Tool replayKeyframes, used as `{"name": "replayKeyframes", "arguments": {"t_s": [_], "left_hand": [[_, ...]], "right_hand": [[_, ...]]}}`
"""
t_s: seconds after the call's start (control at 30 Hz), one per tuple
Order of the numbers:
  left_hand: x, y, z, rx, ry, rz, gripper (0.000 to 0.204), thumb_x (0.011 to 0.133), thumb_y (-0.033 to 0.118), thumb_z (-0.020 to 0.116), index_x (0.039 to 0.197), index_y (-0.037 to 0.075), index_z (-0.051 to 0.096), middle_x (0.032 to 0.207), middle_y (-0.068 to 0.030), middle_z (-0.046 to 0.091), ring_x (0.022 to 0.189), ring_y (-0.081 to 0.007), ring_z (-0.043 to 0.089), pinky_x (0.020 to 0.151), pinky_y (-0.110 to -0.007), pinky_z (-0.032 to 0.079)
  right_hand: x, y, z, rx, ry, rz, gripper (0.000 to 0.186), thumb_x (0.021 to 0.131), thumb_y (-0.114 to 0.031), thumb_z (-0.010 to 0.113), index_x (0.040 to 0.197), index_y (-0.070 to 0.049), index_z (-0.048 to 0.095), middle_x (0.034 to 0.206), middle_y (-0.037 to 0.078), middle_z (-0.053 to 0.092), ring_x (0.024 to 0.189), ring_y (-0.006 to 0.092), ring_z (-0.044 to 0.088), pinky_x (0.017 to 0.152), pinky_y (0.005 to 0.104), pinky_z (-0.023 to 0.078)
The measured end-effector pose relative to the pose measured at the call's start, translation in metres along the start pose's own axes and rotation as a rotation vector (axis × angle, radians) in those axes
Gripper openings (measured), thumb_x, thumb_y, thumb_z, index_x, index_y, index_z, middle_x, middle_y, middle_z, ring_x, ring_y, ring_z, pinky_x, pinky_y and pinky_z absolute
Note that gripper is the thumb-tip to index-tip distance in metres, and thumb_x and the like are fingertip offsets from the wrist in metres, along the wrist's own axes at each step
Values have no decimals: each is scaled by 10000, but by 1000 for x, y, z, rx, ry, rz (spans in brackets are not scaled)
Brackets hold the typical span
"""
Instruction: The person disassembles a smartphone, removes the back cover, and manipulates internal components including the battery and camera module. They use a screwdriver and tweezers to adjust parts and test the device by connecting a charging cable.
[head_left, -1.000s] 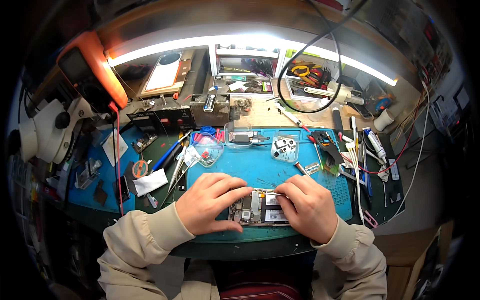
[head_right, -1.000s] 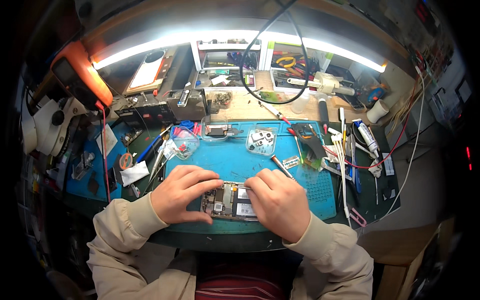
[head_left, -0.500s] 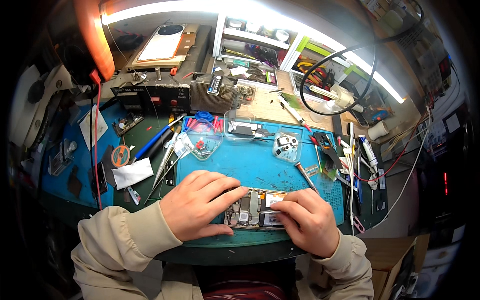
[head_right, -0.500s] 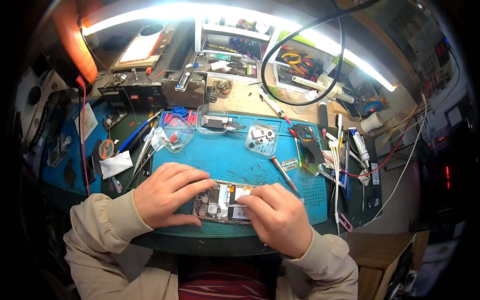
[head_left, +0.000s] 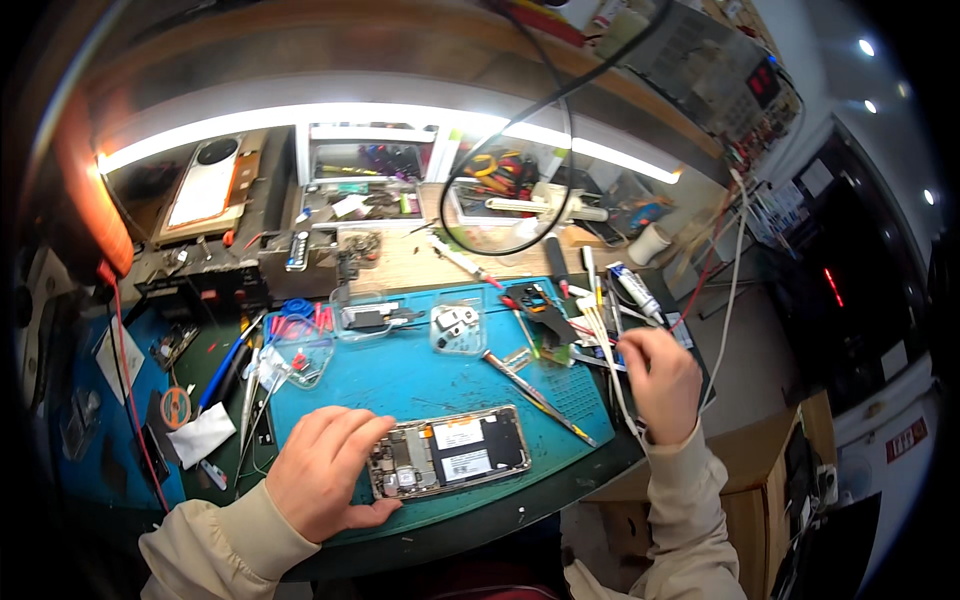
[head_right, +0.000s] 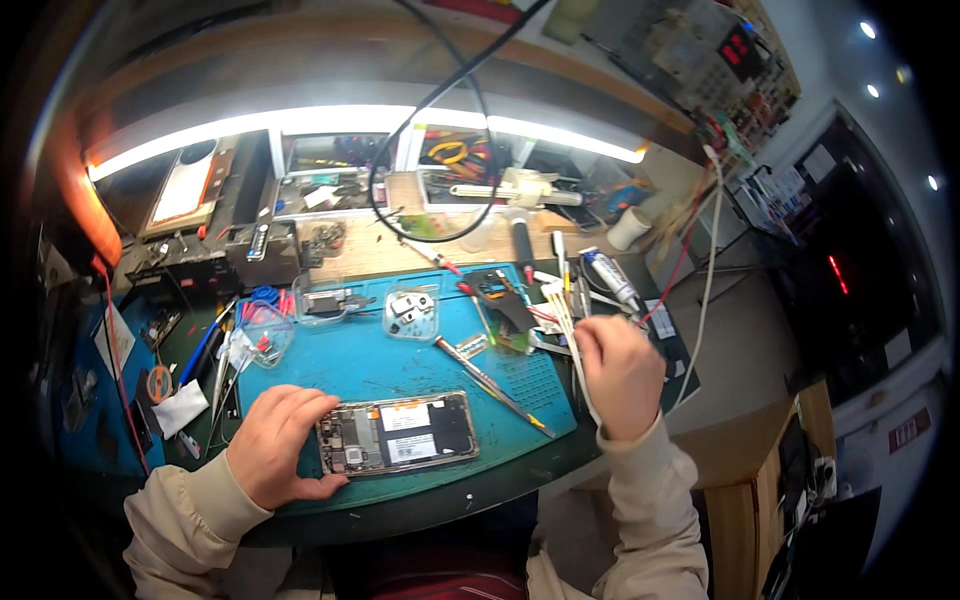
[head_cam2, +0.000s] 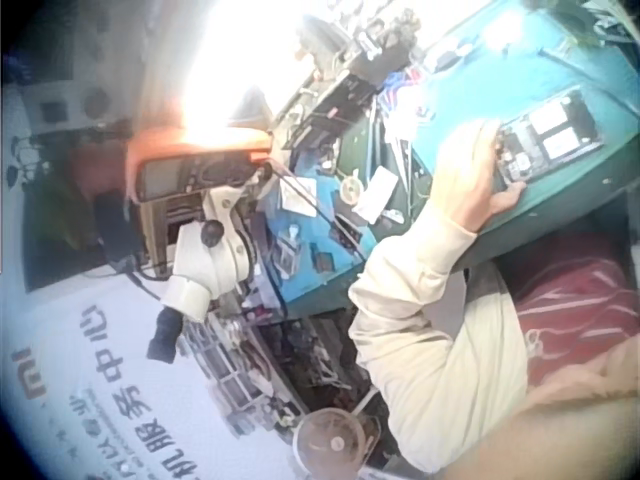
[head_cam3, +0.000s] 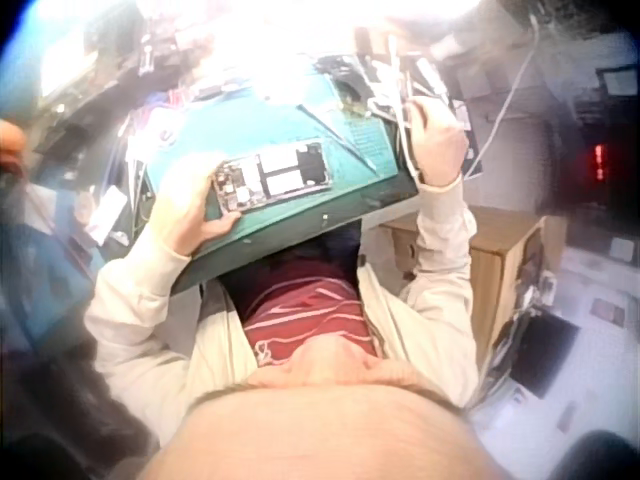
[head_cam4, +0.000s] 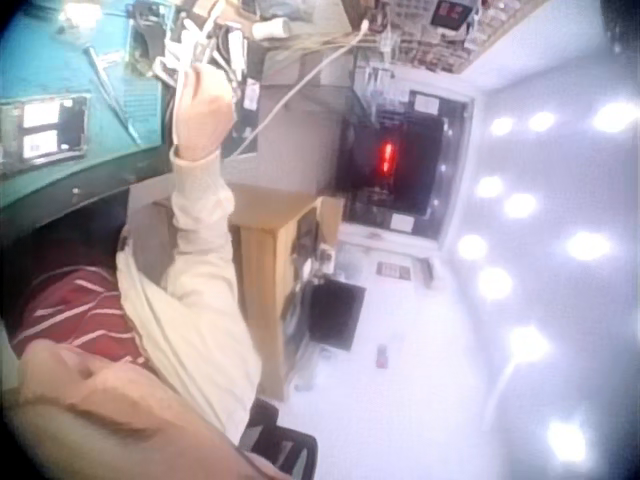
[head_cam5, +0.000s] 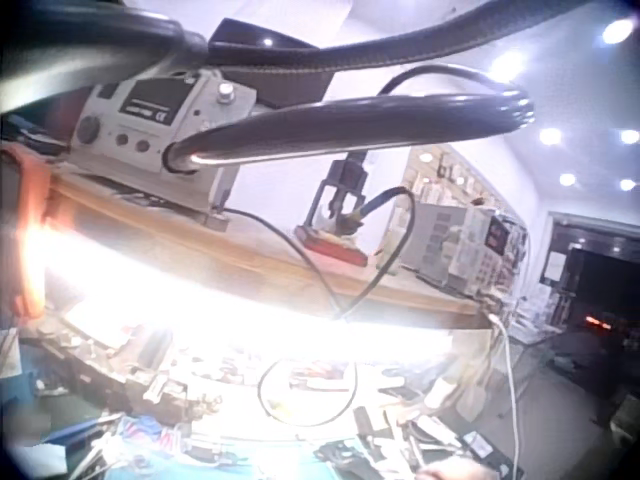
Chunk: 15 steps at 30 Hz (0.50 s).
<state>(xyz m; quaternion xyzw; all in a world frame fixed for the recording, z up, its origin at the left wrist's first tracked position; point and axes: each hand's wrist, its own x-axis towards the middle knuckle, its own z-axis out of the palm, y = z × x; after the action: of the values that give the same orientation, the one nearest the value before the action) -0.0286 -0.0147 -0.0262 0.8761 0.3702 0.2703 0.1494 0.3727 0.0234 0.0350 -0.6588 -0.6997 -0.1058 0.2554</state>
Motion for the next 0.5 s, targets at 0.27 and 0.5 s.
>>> {"name": "replayKeyframes", "arguments": {"t_s": [0.27,0.5], "left_hand": [[-2,2,4,47,29,-54,984,591,312,1033,1419,37,577,1255,-149,680,1177,-396,625,1055,-494,505],[-1,-4,4,45,22,37,955,679,485,985,1435,40,608,1285,-127,703,1190,-356,639,1056,-480,496]], "right_hand": [[32,95,-4,-200,-221,183,192,910,-292,810,952,-105,814,863,102,785,829,322,762,721,441,575],[14,97,24,-171,-408,179,161,919,-295,771,924,-141,821,908,111,797,866,337,771,780,476,604]]}}
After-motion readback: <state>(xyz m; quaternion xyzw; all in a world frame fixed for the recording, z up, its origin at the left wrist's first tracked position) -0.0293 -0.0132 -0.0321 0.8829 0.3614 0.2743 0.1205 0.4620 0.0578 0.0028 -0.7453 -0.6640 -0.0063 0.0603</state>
